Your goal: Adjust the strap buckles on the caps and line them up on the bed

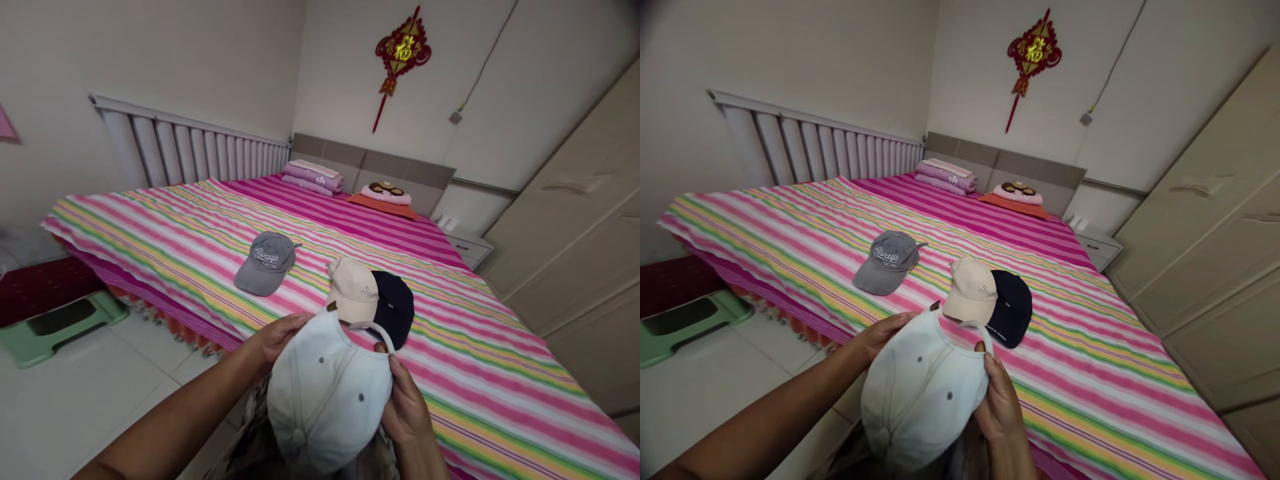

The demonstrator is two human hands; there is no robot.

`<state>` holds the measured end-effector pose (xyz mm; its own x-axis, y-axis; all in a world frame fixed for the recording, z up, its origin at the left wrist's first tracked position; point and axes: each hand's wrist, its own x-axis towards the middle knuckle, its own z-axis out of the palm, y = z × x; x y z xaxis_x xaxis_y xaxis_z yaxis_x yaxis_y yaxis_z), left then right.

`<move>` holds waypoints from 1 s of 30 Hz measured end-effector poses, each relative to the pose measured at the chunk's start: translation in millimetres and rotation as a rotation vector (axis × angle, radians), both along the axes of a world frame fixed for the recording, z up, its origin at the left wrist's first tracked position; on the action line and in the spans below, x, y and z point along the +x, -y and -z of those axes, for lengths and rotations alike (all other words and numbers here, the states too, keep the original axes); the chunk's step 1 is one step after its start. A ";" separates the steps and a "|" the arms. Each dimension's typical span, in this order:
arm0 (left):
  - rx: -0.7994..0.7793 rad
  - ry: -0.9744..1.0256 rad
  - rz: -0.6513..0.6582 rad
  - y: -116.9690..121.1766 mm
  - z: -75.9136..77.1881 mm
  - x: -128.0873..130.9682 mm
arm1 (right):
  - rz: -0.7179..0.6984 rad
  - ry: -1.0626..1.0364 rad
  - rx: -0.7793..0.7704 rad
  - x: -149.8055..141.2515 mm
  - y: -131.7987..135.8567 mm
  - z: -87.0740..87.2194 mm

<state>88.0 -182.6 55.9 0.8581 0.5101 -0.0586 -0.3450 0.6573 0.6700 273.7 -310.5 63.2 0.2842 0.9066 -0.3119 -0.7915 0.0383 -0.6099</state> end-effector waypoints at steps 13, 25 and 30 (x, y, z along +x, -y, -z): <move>-0.076 -0.133 -0.109 59.1 123.0 -78.4 | -0.137 -0.166 0.063 -19.9 -45.7 10.7; -0.117 -0.004 -0.625 -15.4 60.9 -106.3 | -0.320 -0.010 -0.053 -31.3 -52.2 79.5; -0.008 0.103 -0.850 -120.9 -43.5 -92.6 | -0.381 -0.042 -0.163 -19.1 -39.7 104.0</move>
<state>-4.7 -61.7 99.4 0.1851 0.9827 -0.0077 -0.7818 0.1520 0.6047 254.6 -270.8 -40.8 -0.0786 0.8824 -0.4638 -0.7548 -0.3566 -0.5505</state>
